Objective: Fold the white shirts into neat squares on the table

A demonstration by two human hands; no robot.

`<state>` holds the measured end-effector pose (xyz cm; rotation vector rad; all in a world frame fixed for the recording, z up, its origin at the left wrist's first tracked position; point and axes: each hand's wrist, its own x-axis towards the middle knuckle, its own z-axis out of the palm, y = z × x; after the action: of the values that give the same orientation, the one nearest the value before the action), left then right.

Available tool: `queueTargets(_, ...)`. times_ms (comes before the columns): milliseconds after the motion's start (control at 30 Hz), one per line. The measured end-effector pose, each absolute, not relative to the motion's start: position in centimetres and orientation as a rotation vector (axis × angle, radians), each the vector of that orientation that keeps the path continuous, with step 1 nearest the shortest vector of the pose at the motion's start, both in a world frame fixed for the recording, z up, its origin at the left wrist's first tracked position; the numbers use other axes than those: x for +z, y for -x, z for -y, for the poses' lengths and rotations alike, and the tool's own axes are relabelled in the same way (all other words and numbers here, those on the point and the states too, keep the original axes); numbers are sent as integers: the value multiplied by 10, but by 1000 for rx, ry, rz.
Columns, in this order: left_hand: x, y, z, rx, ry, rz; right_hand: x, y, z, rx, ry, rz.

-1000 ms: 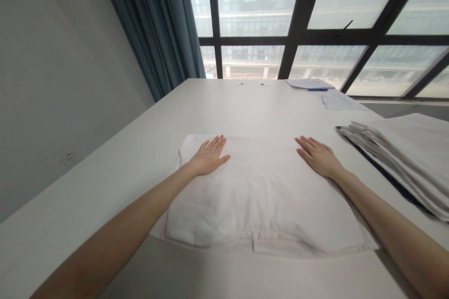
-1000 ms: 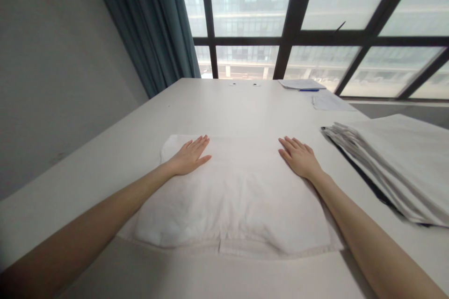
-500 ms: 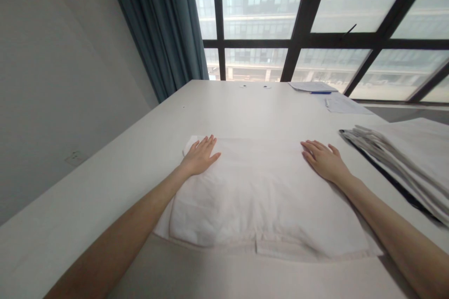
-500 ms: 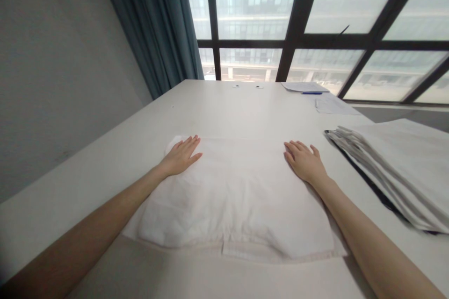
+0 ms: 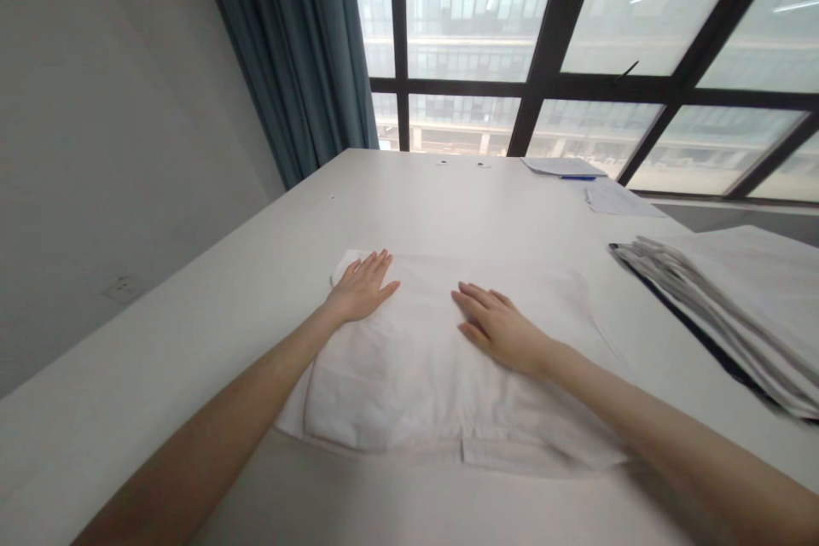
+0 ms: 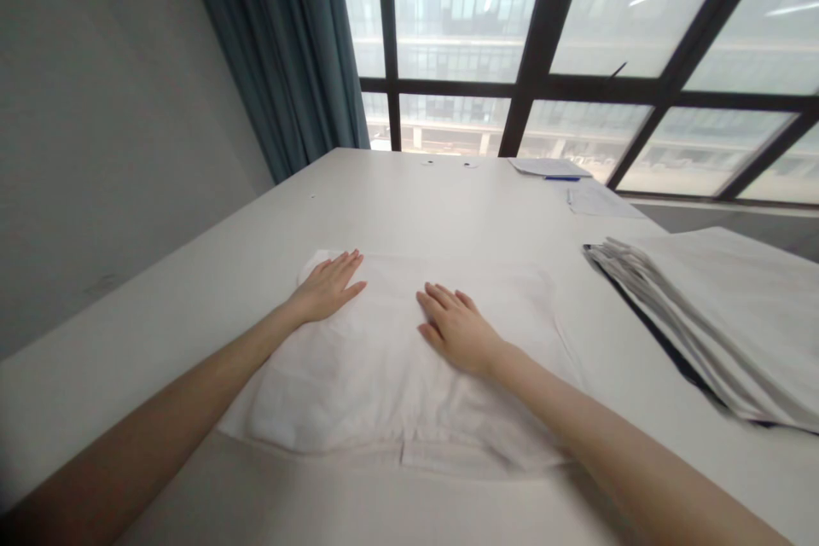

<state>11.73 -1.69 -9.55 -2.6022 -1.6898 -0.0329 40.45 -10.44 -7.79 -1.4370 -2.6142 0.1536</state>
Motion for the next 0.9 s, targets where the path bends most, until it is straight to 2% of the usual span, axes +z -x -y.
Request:
queueTargets(133, -95, -118, 18, -50, 2604, 1703, -81, -389, 137, 157, 1313, 2633)
queueTargets(367, -95, -120, 18, -38, 2590, 1687, -57, -415, 180, 592, 903, 2908)
queueTargets(533, -88, -123, 23, -8, 2483, 1673, -54, -418, 190, 659, 844, 2839)
queueTargets(633, -80, -133, 40, 11, 2415, 1627, -63, -420, 189, 685, 889, 2681)
queueTargets(733, -76, -155, 74, -7, 2523, 1490, -76, -424, 186, 647, 1109, 2333)
queueTargets(900, -84, -197, 135, -187, 2794, 1186, -93, -426, 182, 355, 1403, 2114)
